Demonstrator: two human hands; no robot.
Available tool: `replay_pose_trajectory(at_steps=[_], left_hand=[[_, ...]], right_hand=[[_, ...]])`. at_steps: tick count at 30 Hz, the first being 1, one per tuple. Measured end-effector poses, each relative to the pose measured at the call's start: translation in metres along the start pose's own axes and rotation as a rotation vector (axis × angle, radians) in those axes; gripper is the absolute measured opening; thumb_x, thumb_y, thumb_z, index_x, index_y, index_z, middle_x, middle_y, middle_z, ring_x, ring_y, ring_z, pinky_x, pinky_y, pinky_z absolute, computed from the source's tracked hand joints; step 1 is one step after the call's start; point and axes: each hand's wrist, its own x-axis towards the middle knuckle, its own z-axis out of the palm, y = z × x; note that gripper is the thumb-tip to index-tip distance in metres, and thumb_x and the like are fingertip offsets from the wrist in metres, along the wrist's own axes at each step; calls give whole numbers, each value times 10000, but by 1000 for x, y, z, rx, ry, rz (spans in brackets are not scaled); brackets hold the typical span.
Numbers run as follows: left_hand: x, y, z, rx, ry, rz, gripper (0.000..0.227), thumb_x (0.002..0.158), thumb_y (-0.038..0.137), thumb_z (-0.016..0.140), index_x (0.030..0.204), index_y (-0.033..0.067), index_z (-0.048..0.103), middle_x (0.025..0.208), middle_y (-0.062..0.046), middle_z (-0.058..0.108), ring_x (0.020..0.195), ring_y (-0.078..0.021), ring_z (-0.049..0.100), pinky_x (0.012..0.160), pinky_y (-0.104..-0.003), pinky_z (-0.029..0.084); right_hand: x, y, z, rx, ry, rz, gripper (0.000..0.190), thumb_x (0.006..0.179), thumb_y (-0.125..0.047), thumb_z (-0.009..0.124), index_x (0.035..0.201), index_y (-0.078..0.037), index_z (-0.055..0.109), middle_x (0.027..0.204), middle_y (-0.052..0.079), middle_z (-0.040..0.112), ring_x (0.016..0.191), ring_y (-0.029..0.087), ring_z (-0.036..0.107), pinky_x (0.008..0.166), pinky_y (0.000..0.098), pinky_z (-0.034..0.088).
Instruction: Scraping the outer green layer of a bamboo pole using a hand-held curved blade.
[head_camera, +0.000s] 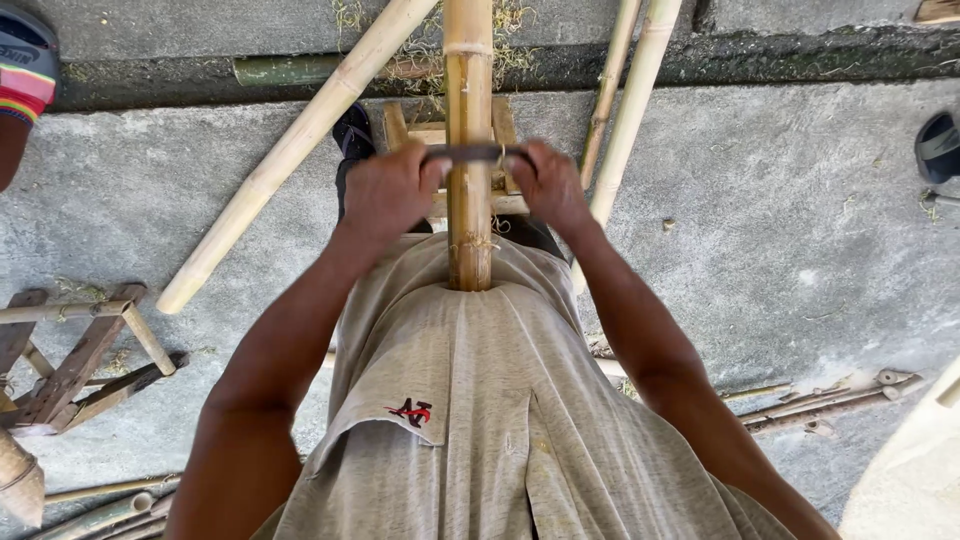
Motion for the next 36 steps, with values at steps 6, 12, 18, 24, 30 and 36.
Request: replay_pose_trajectory(at_steps=[6,12,18,24,30,36], left_hand=[[29,-42,24,-168,286,95,372,1136,431,535,982,103,622,597,0,552,427,-124,513,357,-300,436],[6,-80,-2,-1351,411,-673,300,1055,346,575,927,77,556,554,-9,541,331,-114,445,256,-302,346],[-5,-83,11,-1228,373,-536,304,1064,332,603,930,62,565,570,-8,537,342,-91,422,278,-272,338],[8,-53,13,-1252,364,-473,338,1076,331,633,896,60,543,555,-10,536,354,-91,423,281,-266,336],[13,-24,4,-1318,363,-428,262,1059,317,614,941,84,592,561,14,528,361,-77,436,280,-260,369],[27,-42,10,-1277,384,-379,273,1068,316,617,925,87,582,568,11,539,358,-76,446,281,-262,382]], right_hand=[[21,-39,-23,-102,338,-124,573,1112,-512,487,1445,-45,484,1150,187,654,1060,315,653,911,510,550],[-7,-39,2,145,263,97,854,1033,-593,529,1656,-113,194,1344,237,567,1231,347,621,1049,496,572],[-39,-94,17,450,-159,255,1265,847,-538,778,1552,59,-87,1365,288,462,1211,353,600,1063,457,497],[-37,-101,1,664,-176,292,1126,781,-362,847,1560,71,160,1365,270,570,1262,349,608,1124,437,509],[-41,-98,3,710,-162,318,1178,768,-476,855,1555,55,157,1353,266,560,1233,350,613,1069,442,530],[-64,-101,-32,148,-440,378,980,965,-668,456,1596,41,214,1000,255,750,872,295,755,834,420,646]])
